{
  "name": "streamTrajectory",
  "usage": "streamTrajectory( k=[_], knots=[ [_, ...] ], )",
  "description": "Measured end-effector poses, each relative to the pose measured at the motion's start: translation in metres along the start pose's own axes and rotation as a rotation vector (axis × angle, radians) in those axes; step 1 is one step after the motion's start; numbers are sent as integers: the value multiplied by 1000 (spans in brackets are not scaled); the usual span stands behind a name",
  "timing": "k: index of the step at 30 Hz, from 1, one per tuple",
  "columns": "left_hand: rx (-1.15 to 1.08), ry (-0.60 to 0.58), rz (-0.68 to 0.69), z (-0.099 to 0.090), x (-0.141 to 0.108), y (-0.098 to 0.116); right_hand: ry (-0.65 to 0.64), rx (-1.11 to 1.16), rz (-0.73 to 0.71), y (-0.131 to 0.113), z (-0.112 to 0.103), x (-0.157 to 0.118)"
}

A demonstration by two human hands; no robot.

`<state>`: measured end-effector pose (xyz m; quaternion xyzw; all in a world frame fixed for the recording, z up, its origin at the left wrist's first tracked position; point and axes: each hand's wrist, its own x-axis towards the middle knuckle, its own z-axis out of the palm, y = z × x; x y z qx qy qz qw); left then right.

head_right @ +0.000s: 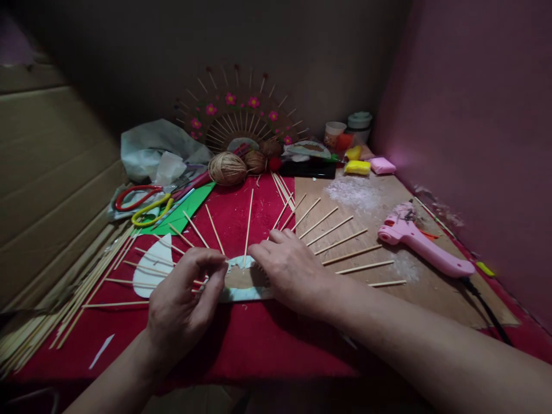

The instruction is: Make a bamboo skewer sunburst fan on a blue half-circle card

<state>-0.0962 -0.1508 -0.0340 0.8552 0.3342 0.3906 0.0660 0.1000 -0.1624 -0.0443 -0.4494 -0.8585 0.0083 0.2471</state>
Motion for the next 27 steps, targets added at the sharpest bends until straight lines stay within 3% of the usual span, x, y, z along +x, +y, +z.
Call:
streamTrajectory(
  k=[5,11,15,22,27],
  knots=[
    [-100,46,-148,1,-1,-1,133,30,45,1,1,-1],
    [-558,82,-468,-8,9,3,353,57,23,5,-9,-2],
    [-762,26,-604,-12,16,-1,403,93,34,5,-13,-3],
    [-699,-123,-585,-12,26,7,331,494,137,-10,-23,-3],
    [-683,-186,-525,-9,29,23,280,552,97,-15,-24,-5]
  ],
)
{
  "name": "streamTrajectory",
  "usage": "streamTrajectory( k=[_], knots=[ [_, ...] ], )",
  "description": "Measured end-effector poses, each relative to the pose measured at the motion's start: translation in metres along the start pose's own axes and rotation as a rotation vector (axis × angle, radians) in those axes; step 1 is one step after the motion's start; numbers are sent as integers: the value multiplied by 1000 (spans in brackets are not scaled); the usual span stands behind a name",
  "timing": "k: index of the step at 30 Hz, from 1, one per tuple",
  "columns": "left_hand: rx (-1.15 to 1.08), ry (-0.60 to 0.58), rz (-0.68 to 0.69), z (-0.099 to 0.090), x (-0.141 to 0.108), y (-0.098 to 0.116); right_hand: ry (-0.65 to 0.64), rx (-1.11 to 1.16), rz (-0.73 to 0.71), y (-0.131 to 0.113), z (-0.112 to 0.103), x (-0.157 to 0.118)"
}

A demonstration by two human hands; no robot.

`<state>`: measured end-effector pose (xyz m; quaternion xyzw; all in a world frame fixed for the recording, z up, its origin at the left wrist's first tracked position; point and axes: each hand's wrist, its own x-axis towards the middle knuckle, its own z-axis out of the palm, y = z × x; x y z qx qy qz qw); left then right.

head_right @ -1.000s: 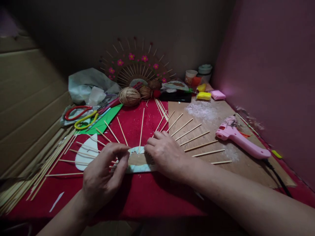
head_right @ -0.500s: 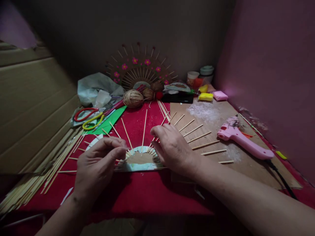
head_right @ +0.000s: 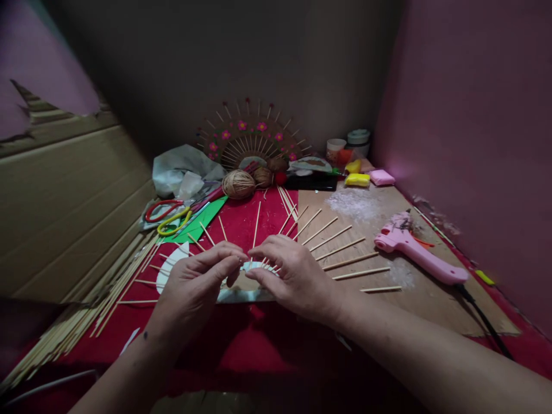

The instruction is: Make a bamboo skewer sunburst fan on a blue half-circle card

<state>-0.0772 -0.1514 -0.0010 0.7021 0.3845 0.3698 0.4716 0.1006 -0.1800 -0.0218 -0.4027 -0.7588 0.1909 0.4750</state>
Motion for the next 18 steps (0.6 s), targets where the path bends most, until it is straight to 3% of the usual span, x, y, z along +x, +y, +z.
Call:
streamTrajectory(
  k=[3,7,9,14,18],
  knots=[
    [58,0,9,5,0,3,17,54,42,0,-3,0],
    [174,174,66,3,1,2,14,413,343,-2,-13,4],
    [138,188,25,1,1,-1,37,553,431,-2,-16,6],
    [-166,128,-161,9,-2,-6,59,472,370,-1,-15,6],
    [-244,133,-170,21,-3,-4,-36,488,359,-1,-10,3]
  ],
)
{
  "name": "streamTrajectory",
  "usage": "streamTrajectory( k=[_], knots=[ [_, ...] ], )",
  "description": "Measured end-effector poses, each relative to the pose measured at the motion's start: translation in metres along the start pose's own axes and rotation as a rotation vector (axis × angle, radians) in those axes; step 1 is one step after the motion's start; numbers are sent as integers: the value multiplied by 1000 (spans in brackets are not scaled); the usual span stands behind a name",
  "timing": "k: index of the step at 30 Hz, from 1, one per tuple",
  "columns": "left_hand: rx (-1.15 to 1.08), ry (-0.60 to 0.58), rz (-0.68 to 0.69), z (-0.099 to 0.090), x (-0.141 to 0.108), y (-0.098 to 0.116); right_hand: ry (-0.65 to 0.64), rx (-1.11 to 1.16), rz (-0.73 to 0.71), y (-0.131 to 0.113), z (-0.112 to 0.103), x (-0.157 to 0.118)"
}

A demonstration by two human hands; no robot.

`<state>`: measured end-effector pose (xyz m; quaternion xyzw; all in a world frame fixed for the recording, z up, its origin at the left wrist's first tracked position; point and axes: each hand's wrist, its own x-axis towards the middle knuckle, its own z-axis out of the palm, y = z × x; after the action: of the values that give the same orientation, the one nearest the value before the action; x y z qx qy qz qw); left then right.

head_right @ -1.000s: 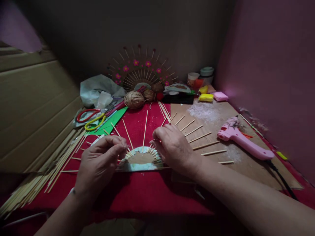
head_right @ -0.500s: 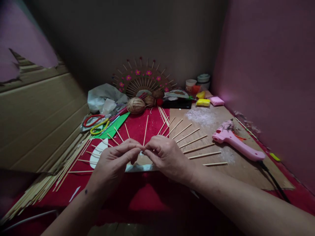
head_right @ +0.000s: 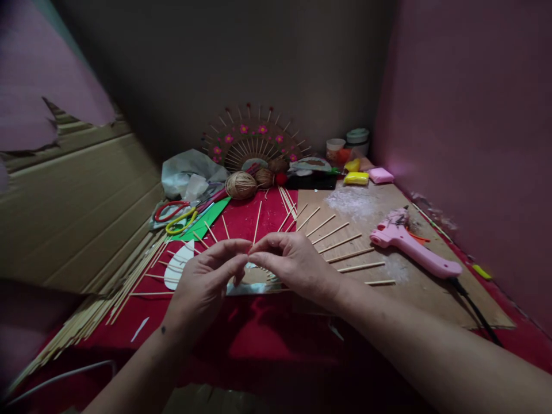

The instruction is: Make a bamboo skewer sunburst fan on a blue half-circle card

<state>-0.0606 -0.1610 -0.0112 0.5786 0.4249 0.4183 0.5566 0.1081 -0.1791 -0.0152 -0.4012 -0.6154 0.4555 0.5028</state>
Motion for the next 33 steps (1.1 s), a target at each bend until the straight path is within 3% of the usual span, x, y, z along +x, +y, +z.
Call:
streamTrajectory(
  k=[6,11,14,19,24,27,30,33],
  knots=[
    [64,11,30,11,-3,0,0,145,158,3,-1,1],
    [355,97,278,5,-4,-9,-20,20,94,3,-2,1],
    [434,91,328,0,-5,-16,-65,-58,59,5,-3,0],
    [406,71,271,-4,-9,-13,-218,51,151,6,-6,1],
    [142,-142,-13,-7,-18,0,-434,409,264,8,-4,-7],
    [57,-215,-54,-8,-25,4,-560,536,276,8,-1,-13],
    [51,-193,-43,-13,-30,7,-630,563,247,6,0,-15],
    [52,-52,-22,-25,-34,9,-617,631,158,4,-5,-12]
  ],
)
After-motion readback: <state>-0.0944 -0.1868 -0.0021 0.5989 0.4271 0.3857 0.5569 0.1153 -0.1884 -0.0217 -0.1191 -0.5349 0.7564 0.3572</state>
